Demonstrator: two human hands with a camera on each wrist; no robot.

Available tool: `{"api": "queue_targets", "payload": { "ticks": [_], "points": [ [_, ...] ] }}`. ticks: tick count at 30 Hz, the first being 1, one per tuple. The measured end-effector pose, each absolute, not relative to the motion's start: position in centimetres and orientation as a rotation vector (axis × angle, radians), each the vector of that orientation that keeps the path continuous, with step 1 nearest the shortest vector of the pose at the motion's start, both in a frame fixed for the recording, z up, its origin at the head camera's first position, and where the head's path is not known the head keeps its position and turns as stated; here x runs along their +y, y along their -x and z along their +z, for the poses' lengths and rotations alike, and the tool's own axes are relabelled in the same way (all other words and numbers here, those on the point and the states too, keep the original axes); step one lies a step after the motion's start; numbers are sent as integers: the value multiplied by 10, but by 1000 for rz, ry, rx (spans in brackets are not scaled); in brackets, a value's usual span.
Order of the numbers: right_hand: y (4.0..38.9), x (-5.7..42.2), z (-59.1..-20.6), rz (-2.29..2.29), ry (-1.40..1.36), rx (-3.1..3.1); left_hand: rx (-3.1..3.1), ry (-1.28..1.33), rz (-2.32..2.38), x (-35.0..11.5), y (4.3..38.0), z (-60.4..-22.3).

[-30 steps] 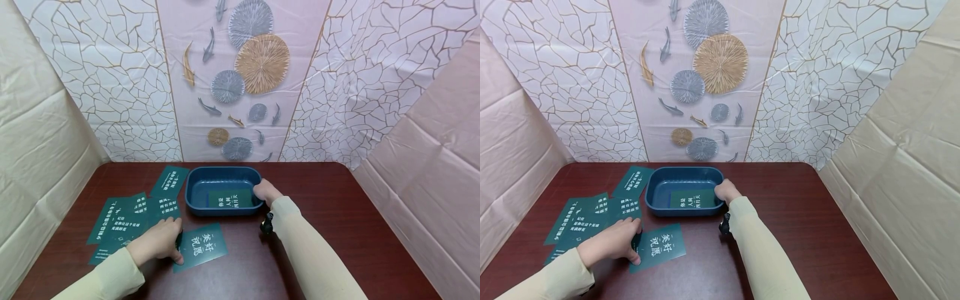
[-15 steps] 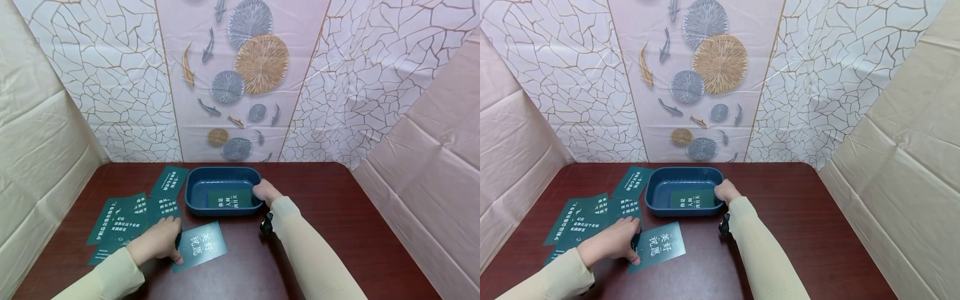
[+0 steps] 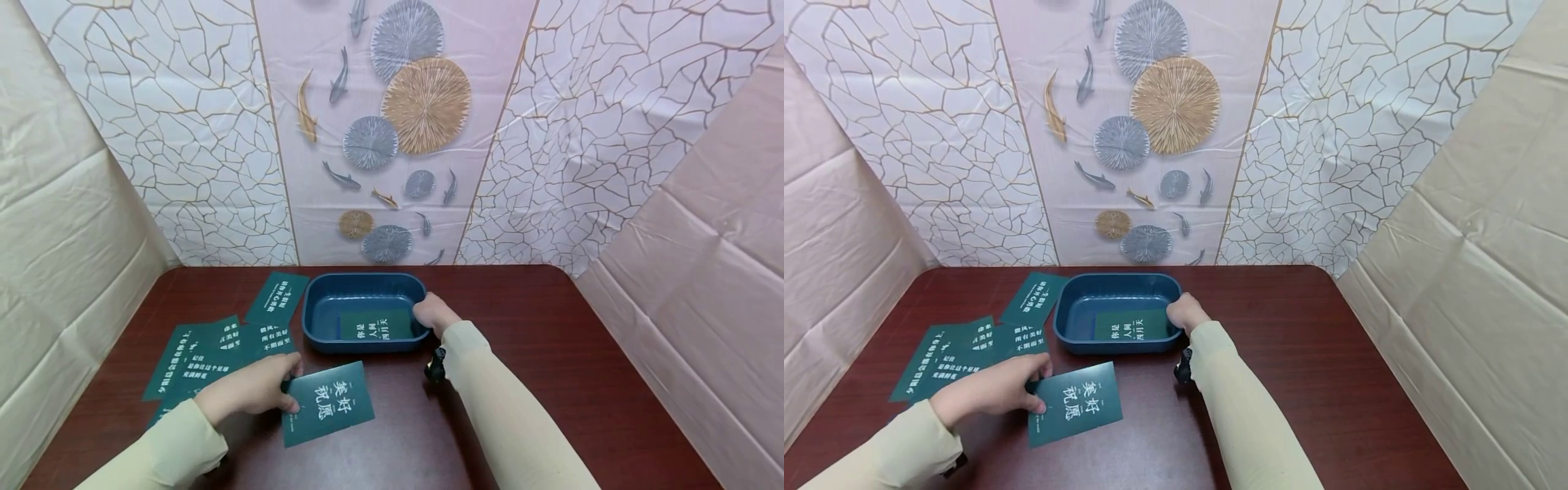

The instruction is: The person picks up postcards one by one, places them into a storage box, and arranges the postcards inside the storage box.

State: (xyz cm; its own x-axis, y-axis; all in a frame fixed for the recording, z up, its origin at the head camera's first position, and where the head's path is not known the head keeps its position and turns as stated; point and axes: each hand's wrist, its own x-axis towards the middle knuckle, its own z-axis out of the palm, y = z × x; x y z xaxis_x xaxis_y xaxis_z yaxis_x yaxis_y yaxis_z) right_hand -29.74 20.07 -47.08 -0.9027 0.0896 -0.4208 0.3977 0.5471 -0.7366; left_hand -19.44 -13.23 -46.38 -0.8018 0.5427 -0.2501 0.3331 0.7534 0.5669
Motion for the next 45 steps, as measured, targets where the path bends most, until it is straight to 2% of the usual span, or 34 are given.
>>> {"api": "queue_targets", "payload": {
  "ticks": [7,14,25,32,45],
  "points": [
    [297,202,-471,-1287,-405,2454,2366,-765,931,-139,199,-458],
    [297,203,-472,-1282,-414,2463,2219,-652,1102,-137,201,-452],
    [298,204,-472,-1276,-425,2459,2084,-638,1310,-131,202,-440],
    [297,204,-472,-1275,-419,2457,2190,-619,1376,-125,215,-424],
    [297,202,-472,-1301,-401,2467,2431,-402,1439,-106,245,-407]
  ]
}}
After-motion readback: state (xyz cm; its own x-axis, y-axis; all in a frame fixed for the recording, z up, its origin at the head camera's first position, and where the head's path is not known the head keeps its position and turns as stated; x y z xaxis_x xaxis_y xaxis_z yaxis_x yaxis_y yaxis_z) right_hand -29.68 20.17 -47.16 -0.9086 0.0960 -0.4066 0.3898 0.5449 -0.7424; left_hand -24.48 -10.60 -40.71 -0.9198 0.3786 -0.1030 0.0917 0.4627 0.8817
